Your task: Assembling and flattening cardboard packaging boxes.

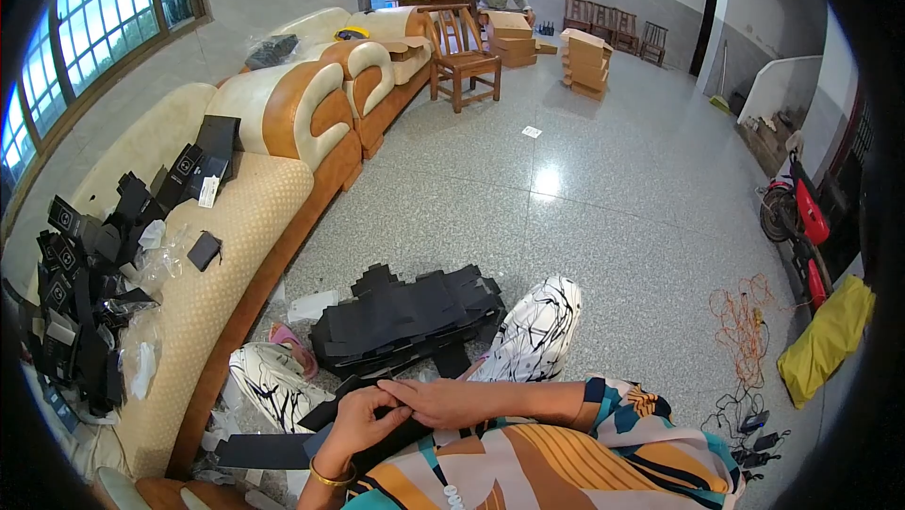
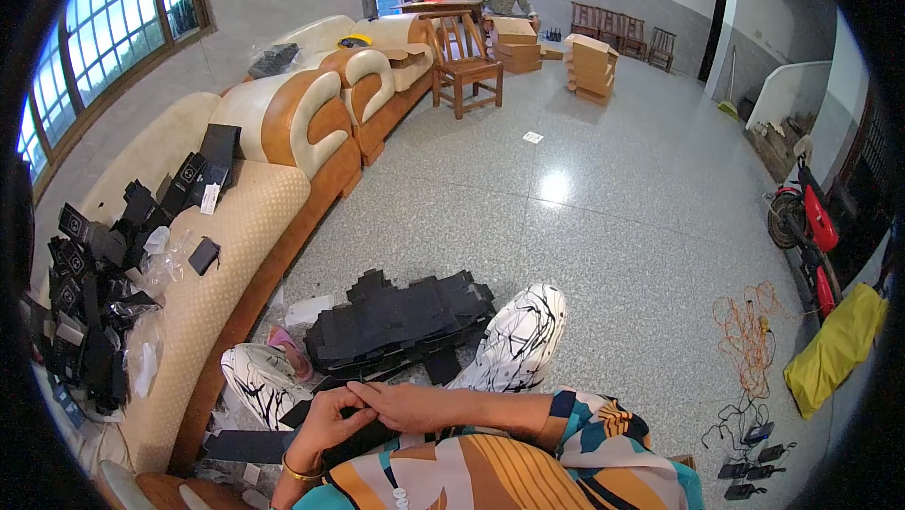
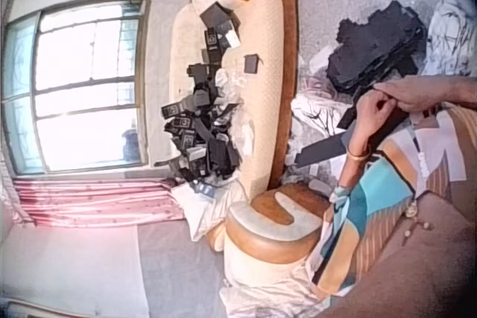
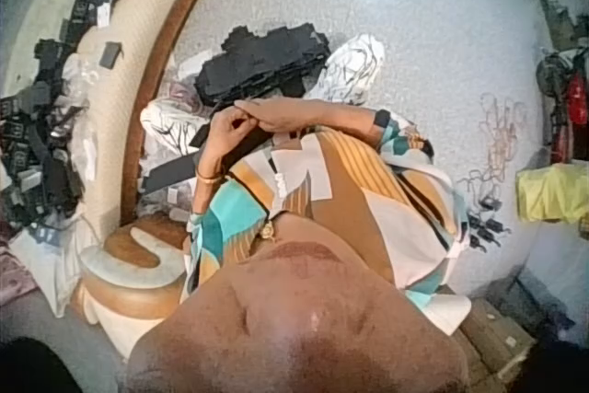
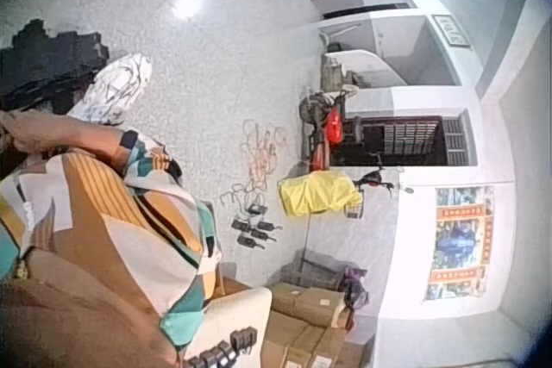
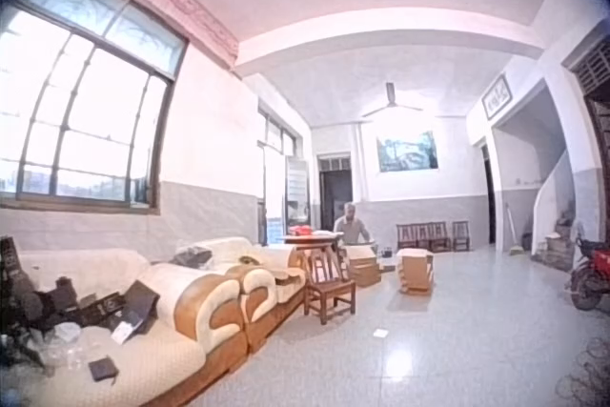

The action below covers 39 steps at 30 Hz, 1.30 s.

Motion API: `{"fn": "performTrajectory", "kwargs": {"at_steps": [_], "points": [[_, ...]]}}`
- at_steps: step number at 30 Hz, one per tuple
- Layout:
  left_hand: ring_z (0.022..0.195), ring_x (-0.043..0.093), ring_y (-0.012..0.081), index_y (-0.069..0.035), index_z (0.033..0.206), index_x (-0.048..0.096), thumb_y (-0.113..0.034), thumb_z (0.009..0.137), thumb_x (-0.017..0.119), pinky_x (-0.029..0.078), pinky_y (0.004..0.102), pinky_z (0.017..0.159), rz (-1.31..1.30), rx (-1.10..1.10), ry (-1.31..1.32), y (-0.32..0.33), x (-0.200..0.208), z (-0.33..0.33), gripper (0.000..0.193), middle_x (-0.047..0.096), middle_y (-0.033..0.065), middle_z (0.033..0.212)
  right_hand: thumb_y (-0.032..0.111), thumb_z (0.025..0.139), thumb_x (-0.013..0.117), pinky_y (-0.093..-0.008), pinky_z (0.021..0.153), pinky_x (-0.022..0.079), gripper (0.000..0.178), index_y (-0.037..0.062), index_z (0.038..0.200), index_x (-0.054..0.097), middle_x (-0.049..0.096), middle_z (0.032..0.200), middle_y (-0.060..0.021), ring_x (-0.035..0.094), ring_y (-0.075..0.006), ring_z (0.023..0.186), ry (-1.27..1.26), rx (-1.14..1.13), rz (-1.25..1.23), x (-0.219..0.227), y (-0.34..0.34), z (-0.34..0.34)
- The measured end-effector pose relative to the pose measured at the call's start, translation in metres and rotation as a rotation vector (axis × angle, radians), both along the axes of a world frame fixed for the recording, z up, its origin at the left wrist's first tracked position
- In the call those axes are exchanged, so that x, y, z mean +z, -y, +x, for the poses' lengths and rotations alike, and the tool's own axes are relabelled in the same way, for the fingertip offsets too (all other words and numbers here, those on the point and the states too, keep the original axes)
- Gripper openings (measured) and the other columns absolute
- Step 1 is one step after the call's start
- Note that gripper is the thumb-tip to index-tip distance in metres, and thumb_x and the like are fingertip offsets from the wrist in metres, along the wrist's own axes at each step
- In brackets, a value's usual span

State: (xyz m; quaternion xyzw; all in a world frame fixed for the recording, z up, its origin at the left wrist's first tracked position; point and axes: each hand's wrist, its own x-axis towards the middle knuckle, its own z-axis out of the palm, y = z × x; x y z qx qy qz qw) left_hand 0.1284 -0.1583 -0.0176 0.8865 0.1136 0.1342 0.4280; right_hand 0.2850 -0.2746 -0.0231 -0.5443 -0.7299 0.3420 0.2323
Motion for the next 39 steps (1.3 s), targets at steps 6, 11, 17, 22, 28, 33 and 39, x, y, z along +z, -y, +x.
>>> {"fn": "performTrajectory", "kwargs": {"at_steps": [6,11,17,22,28,33,39], "points": [[0.055,0.052,0.0185,-0.004,0.074,0.064,-0.018,0.070,0.071,0.040,0.0295,0.051,0.033,0.010,-0.081,-0.002,-0.007,-0.003,0.016,0.057,0.0095,0.063,0.009,0.081,0.050,-0.0438,0.067,0.047,0.044,0.0000,0.120,0.032,0.049,0.103,-0.0227,0.056,-0.0417,0.085,-0.038,0.007,-0.015,0.004,0.001,0.004],[0.055,0.052,0.0207,-0.005,0.074,0.065,-0.021,0.070,0.072,0.039,0.0305,0.051,0.103,0.026,-0.068,0.003,-0.006,-0.001,0.018,0.055,0.0092,0.061,0.011,0.076,0.054,-0.0445,0.071,0.045,0.038,-0.0003,0.109,0.039,0.049,0.095,-0.0214,0.054,-0.0407,0.084,-0.031,-0.048,-0.036,0.006,0.000,-0.002],[0.060,0.055,0.0256,-0.007,0.073,0.064,-0.026,0.071,0.069,0.042,0.0339,0.054,0.079,0.050,-0.103,0.009,0.003,-0.001,0.019,0.054,0.0092,0.060,0.012,0.069,0.059,-0.0448,0.077,0.043,0.041,-0.0008,0.104,0.042,0.050,0.094,-0.0211,0.053,-0.0384,0.090,0.183,-0.145,0.186,0.000,0.006,-0.011],[0.059,0.053,0.0241,-0.007,0.077,0.065,-0.024,0.071,0.070,0.040,0.0325,0.053,0.093,0.035,-0.056,0.010,0.000,-0.004,0.018,0.055,0.0086,0.062,0.012,0.069,0.059,-0.0443,0.075,0.044,0.040,-0.0016,0.103,0.042,0.051,0.092,-0.0205,0.054,-0.0376,0.087,0.193,-0.124,0.276,-0.002,0.007,-0.011],[0.058,0.052,0.0222,-0.008,0.078,0.066,-0.022,0.070,0.071,0.039,0.0314,0.053,0.086,0.040,-0.076,0.011,0.000,-0.005,0.017,0.055,0.0078,0.063,0.011,0.070,0.057,-0.0426,0.069,0.046,0.038,-0.0023,0.102,0.042,0.052,0.086,-0.0197,0.056,-0.0373,0.079,0.157,-0.134,0.283,-0.002,0.009,-0.012],[0.058,0.052,0.0223,-0.008,0.077,0.066,-0.022,0.069,0.072,0.039,0.0313,0.053,0.096,0.053,-0.067,0.012,0.001,-0.005,0.018,0.055,0.0077,0.063,0.009,0.071,0.057,-0.0426,0.072,0.045,0.038,-0.0027,0.104,0.041,0.052,0.089,-0.0206,0.055,-0.0378,0.084,0.144,-0.105,0.229,0.005,0.009,-0.011],[0.059,0.054,0.0260,-0.008,0.073,0.064,-0.028,0.072,0.069,0.041,0.0347,0.053,0.102,0.046,-0.063,0.014,0.005,-0.005,0.021,0.054,0.0085,0.060,0.006,0.074,0.055,-0.0416,0.076,0.045,0.037,-0.0023,0.107,0.039,0.052,0.094,-0.0206,0.054,-0.0373,0.088,0.109,-0.077,0.276,0.002,0.010,-0.010]]}}
